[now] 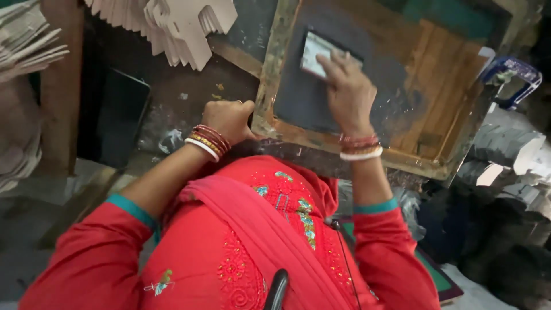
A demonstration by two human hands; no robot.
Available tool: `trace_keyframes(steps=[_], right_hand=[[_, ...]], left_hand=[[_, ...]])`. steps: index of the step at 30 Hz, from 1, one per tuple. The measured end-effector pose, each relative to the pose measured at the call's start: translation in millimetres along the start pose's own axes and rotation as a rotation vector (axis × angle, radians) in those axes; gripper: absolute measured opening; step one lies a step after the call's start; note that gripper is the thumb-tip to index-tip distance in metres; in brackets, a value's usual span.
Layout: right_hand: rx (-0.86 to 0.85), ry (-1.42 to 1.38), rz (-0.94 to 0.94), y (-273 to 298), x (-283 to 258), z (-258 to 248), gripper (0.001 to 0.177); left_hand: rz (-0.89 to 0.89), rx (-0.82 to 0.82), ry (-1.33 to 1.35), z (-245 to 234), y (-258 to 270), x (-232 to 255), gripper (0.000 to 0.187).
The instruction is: The person performs screen printing by placing a shaped paper cutout onto a wooden frame with a mesh screen. They use a squeegee to spread a dark substance across the screen, pressing it through the mesh onto the paper below. The person repeatedly lifts the frame, removes the printed paper, and places a new cutout to continue the process.
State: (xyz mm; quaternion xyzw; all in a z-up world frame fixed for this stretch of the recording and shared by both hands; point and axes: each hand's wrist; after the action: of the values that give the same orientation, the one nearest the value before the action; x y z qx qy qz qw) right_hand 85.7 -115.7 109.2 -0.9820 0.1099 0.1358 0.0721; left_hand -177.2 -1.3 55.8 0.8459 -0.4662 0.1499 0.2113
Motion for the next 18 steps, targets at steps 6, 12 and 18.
trace_keyframes(steps=[6, 12, 18], right_hand=[[-0.027, 0.006, 0.047, 43.5, -44.0, -3.4, 0.057], [-0.054, -0.023, 0.065, 83.1, -71.1, -7.4, 0.059], [-0.027, -0.202, 0.077, 97.7, -73.7, -27.5, 0.046]], left_hand=[[0.028, -0.058, -0.019, 2.1, -1.5, -3.3, 0.068], [0.024, -0.061, -0.049, -2.7, -3.0, 1.4, 0.073], [-0.097, -0.120, -0.049, -15.0, 6.7, 14.8, 0.076]])
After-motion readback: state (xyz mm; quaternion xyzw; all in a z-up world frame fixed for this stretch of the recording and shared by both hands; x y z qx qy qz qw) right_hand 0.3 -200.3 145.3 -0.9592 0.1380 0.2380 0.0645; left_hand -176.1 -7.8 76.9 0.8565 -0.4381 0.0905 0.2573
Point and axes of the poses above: each hand's wrist, its own y-axis away from the middle knuckle, its own z-axis out of the palm, x = y × z, and after that the axes turned 4 degrees about -x, right-handed
